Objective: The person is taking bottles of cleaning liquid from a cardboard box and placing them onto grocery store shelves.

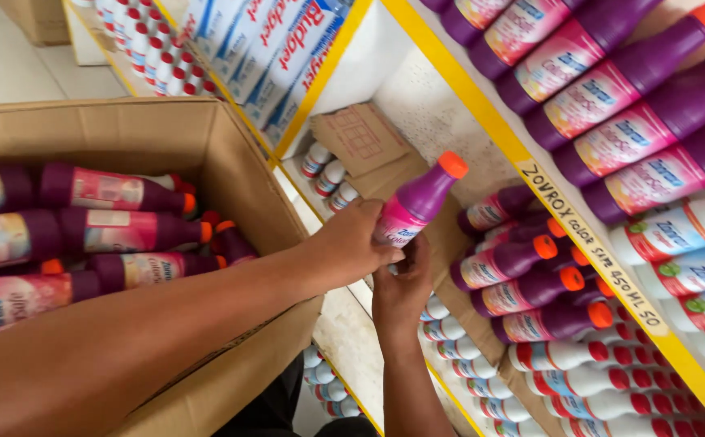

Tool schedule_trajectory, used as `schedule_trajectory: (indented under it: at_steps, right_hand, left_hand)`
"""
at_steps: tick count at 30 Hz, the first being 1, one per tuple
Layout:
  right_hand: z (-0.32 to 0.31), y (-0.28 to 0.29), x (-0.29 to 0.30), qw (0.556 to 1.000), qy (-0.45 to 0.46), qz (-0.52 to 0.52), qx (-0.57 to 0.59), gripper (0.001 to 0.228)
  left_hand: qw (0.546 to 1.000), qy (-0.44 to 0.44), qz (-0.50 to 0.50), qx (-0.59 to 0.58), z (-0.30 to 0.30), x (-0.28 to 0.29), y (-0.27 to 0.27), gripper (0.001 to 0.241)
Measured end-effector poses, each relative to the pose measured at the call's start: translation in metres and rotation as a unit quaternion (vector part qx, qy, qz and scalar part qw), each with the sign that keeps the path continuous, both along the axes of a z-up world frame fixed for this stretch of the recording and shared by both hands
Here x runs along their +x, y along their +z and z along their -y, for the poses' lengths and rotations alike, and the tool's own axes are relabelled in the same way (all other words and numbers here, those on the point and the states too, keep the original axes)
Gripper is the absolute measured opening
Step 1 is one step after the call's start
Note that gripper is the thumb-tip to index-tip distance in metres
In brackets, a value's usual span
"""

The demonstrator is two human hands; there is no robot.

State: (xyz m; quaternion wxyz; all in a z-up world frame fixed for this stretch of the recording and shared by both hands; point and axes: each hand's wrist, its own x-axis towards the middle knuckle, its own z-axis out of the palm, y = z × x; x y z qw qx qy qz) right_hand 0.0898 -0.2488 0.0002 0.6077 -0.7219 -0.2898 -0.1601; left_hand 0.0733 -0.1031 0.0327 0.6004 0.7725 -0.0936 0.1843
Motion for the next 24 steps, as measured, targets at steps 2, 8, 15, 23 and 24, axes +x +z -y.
schedule_trajectory:
  at_steps: [2, 8, 15, 23, 24]
  right_hand:
    - [0.016, -0.005, 0.007, 0.998, -0.060, -0.002, -0.005, 0.058]
    - [0.048, 0.000, 0.008, 0.978, -0.187, -0.034, -0.085, 0.072]
    - [0.095, -0.022, 0.022, 0.972, -0.192, -0.122, -0.057, 0.080]
    - [0.118, -0.034, 0.001, 0.985, -0.128, -0.116, -0.012, 0.070]
    - [0.121, -0.035, -0.002, 0.987, -0.123, -0.103, -0.006, 0.067]
  left_hand:
    - [1.000, 0.004, 0.002, 0.002, 0.023, 0.019, -0.003, 0.054]
    - [0.999, -0.019, -0.017, -0.028, 0.083, 0.098, -0.025, 0.059]
    - [0.998, -0.054, 0.030, 0.008, 0.166, 0.190, -0.084, 0.058]
    - [0.999, -0.037, 0.017, -0.019, 0.182, 0.210, -0.058, 0.057]
    - [0.999, -0.040, 0.019, -0.025, 0.184, 0.214, -0.060, 0.053]
